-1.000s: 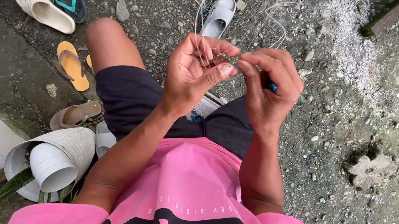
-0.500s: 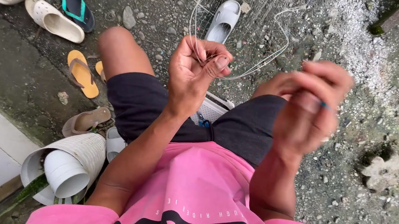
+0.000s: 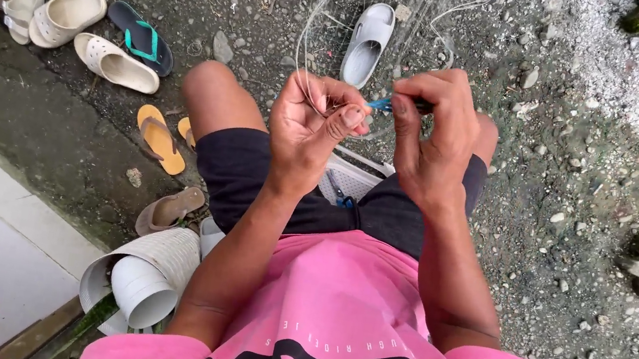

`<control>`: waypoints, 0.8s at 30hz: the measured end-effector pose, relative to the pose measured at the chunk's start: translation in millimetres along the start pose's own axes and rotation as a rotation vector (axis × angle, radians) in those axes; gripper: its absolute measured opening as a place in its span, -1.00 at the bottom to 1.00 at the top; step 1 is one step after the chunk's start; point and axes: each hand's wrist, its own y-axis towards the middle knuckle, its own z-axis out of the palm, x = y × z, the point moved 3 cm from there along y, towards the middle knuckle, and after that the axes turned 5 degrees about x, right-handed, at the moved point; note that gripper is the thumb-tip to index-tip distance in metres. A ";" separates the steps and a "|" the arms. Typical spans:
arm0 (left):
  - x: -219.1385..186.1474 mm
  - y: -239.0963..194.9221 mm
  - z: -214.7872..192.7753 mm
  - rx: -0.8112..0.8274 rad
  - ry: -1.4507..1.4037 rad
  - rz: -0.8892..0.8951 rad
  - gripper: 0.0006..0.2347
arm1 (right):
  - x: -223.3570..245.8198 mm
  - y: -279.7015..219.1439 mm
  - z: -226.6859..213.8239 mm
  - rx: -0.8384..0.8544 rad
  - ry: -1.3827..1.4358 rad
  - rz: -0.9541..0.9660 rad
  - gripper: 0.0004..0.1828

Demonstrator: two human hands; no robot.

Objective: Repairing or weaving a fine-mesh fishing net using a blue plastic shuttle tool.

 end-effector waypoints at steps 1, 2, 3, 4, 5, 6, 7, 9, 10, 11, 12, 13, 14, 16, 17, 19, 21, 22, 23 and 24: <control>0.1 0.2 0.1 0.005 0.005 0.001 -0.75 | -3.1 0.5 1.5 -0.006 0.002 -0.001 -0.92; 0.9 0.6 0.5 0.015 -0.003 -0.012 -0.74 | -5.3 0.5 2.6 -0.016 0.019 -0.037 -0.91; 2.0 1.0 1.2 0.025 -0.009 -0.025 -0.74 | -7.6 0.5 3.3 -0.026 0.035 -0.073 -0.90; 5.3 0.8 -0.9 0.036 -0.007 -0.027 -0.74 | -6.6 1.2 3.5 -0.037 0.032 -0.072 -0.90; 8.6 0.6 -3.3 0.033 -0.010 -0.029 -0.73 | -4.7 1.9 4.4 -0.017 0.068 -0.105 -0.79; 12.1 1.5 -5.6 0.032 -0.014 -0.028 -0.72 | -3.1 3.2 4.9 0.002 0.102 -0.139 -0.68; 17.7 2.2 -8.7 0.045 -0.012 -0.029 -0.72 | -1.7 4.9 7.0 -0.010 0.096 -0.140 -0.68; 27.0 1.2 -16.8 0.016 0.050 0.022 -0.68 | 0.8 7.0 12.2 -0.007 0.086 -0.110 -0.79; 34.5 1.1 -25.2 0.024 0.053 0.021 -0.68 | -0.1 5.5 15.1 -0.016 0.084 -0.109 -0.79; 41.4 1.2 -34.3 0.023 0.094 0.034 -0.69 | 2.8 3.0 15.2 -0.157 -0.183 -0.203 -0.84; 47.9 0.6 -44.2 0.019 0.135 0.047 -0.71 | 6.4 -0.5 17.4 -0.294 -0.450 -0.293 -0.84; 37.8 5.0 -34.9 0.025 0.139 0.046 -0.71 | 14.4 -2.2 18.0 -0.301 -0.450 -0.290 -0.84; 27.8 8.8 -24.8 0.029 0.098 0.058 -0.71 | 23.1 -4.3 19.0 -0.261 -0.364 -0.341 -0.86; 12.8 12.5 -11.2 0.030 0.062 0.064 -0.71 | 53.9 -11.7 16.4 -0.221 -0.273 -0.386 -0.87; 7.2 12.3 -8.1 0.012 0.080 0.061 -0.71 | 77.7 -17.0 13.8 -0.155 -0.139 -0.462 -0.88; 0.5 17.7 -4.3 -0.002 0.098 0.070 -0.71 | 89.5 -20.3 5.2 -0.091 -0.006 -0.550 -0.88; -1.1 15.9 -3.3 -0.025 0.127 0.047 -0.71 | 60.5 -19.3 -4.8 0.006 0.050 -0.176 -0.83; -0.3 15.3 -2.2 -0.028 0.124 0.045 -0.71 | 54.9 -18.5 -7.8 0.010 0.049 -0.174 -0.83; 0.4 14.8 -0.8 -0.028 0.115 0.042 -0.70 | 41.0 -17.5 -8.7 0.079 0.085 0.107 -0.61; 1.5 16.0 0.8 -0.022 0.105 0.042 -0.70 | 26.8 -18.2 -9.6 0.143 0.118 0.384 -0.39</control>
